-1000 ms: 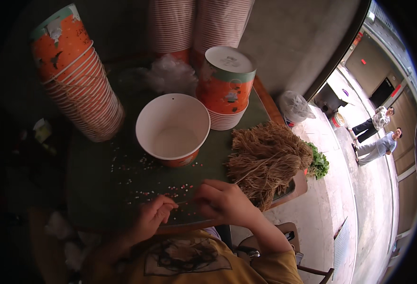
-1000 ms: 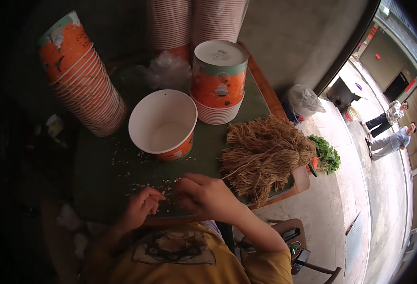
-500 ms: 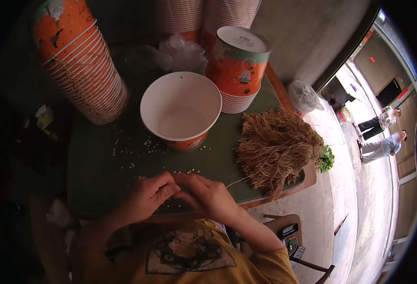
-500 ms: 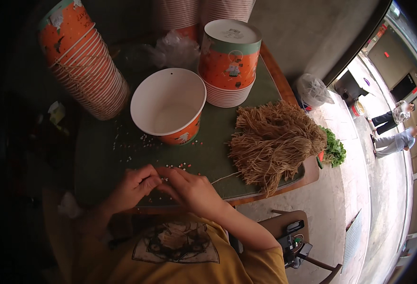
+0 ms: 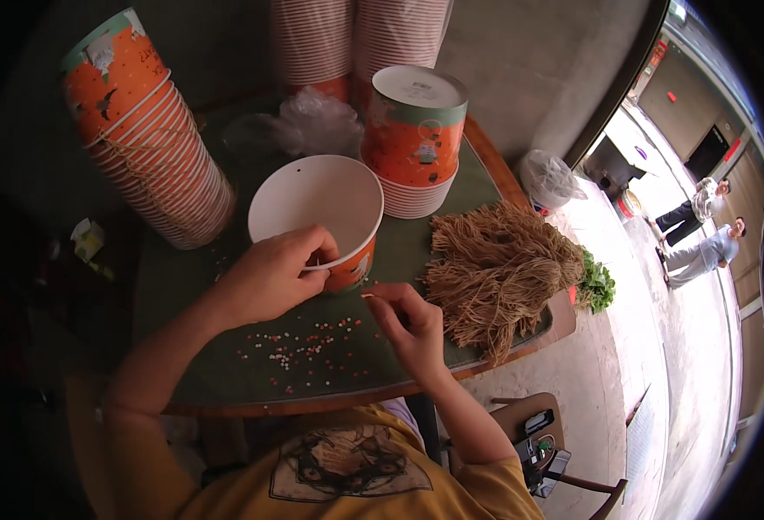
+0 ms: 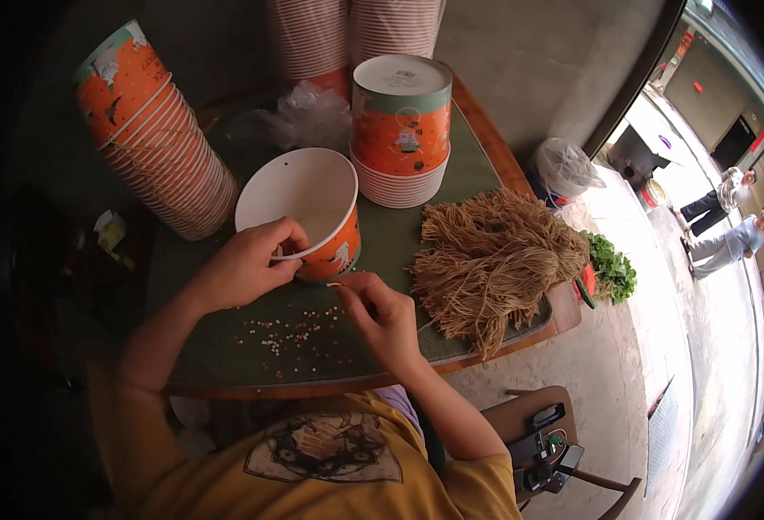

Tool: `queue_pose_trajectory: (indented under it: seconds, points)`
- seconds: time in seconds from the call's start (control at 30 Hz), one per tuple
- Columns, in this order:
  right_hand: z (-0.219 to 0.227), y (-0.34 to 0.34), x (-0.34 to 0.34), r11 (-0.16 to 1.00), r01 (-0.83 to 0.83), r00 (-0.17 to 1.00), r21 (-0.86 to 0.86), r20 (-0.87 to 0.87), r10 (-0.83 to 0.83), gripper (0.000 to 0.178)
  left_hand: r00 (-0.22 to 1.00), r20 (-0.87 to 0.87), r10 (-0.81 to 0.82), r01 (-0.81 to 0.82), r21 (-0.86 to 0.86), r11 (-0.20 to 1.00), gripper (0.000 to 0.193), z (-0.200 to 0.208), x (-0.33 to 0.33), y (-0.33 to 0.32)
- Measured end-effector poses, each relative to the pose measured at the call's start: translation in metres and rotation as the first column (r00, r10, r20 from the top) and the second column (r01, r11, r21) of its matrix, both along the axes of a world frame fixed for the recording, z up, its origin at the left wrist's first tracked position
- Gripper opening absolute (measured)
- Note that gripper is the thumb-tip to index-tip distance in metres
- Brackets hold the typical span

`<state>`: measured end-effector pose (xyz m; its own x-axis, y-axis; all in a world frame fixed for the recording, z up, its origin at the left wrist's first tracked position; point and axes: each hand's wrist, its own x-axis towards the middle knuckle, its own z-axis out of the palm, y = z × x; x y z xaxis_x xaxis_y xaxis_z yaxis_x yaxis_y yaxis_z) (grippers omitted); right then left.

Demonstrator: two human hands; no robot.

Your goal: Thread string through pre-punched holes in paper buckets to attach handles or decorations.

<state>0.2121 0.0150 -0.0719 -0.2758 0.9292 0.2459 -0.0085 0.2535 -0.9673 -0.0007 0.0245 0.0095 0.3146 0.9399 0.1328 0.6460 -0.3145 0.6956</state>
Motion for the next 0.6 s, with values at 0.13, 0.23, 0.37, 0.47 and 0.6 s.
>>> queue_pose_trajectory:
  seconds: [0.13,0.23,0.37,0.47,0.6]
  points:
    - [-0.007,0.012,-0.007,0.961,0.03,0.992,0.275,0.112,-0.063,0.012,0.996,0.087,0.032,-0.019,-0.137,0.99,0.013,0.009,0.001,0.005]
    - [0.002,0.019,-0.017,0.771,0.038,0.967,0.636,0.172,-0.19,0.023,0.985,0.154,0.078,-0.033,-0.281,0.959,0.017,0.018,-0.003,0.008]
    - [0.008,0.027,-0.03,0.595,-0.012,0.941,0.803,0.21,-0.264,0.024,0.947,0.305,0.104,0.022,-0.383,0.923,0.017,0.017,-0.01,0.012]
    - [0.002,0.023,-0.033,0.584,-0.064,0.943,0.809,0.241,-0.231,0.021,0.941,0.316,0.125,0.011,-0.395,0.919,0.018,0.018,-0.012,0.012]
    - [0.008,0.016,-0.031,0.72,-0.041,0.95,0.692,0.25,-0.186,0.014,0.973,0.215,0.082,-0.002,-0.348,0.937,0.018,0.02,-0.012,0.013]
